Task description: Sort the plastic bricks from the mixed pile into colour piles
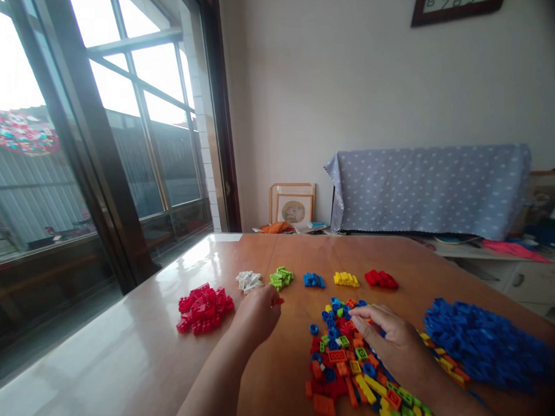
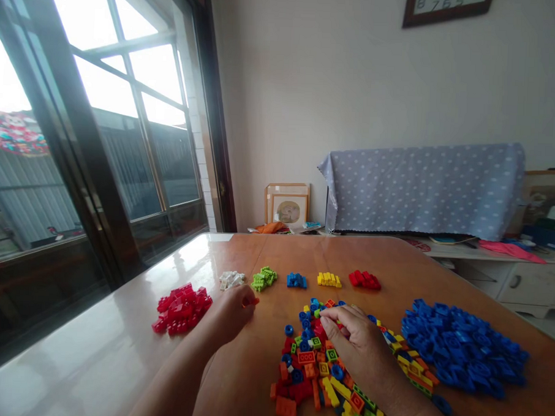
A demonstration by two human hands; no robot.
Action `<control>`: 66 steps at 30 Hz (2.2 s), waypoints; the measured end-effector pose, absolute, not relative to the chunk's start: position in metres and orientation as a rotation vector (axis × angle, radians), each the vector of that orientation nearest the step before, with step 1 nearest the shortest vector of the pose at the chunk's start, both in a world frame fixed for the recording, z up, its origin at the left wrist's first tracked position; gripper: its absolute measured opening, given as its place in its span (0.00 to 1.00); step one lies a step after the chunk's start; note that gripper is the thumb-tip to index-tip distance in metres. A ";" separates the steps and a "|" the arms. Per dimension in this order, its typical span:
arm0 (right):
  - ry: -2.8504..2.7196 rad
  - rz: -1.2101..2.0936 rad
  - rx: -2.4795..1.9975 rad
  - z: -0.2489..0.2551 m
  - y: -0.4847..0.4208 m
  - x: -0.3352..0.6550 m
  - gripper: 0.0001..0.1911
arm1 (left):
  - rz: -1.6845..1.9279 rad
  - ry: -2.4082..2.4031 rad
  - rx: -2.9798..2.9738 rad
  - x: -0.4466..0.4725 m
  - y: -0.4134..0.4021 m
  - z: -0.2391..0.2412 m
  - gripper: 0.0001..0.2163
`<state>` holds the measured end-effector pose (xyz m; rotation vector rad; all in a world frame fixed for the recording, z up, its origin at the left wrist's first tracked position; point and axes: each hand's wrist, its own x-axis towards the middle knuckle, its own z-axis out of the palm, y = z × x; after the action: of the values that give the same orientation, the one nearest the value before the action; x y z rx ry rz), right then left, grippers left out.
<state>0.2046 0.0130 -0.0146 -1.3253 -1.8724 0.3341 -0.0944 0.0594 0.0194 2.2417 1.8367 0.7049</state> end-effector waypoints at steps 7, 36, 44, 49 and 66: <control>-1.840 0.318 -1.346 -0.019 0.017 0.209 0.17 | 0.484 2.155 1.995 -0.128 0.070 0.020 0.09; -2.025 0.161 -1.591 -0.030 0.024 0.227 0.16 | 0.457 1.349 2.384 -0.042 0.031 0.009 0.20; -2.068 0.252 -1.428 -0.018 0.020 0.214 0.12 | 0.486 1.189 2.421 -0.035 0.028 0.009 0.17; -2.051 0.279 -1.361 -0.013 0.014 0.209 0.13 | 0.506 1.132 2.484 -0.031 0.023 0.015 0.12; -2.011 0.343 -1.297 -0.007 0.009 0.200 0.12 | 0.539 1.154 2.535 -0.019 0.022 0.010 0.08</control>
<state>0.2002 0.0087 -0.0070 -1.2971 -2.0109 0.3435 -0.0192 0.0217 0.0095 2.5346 1.1538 0.5394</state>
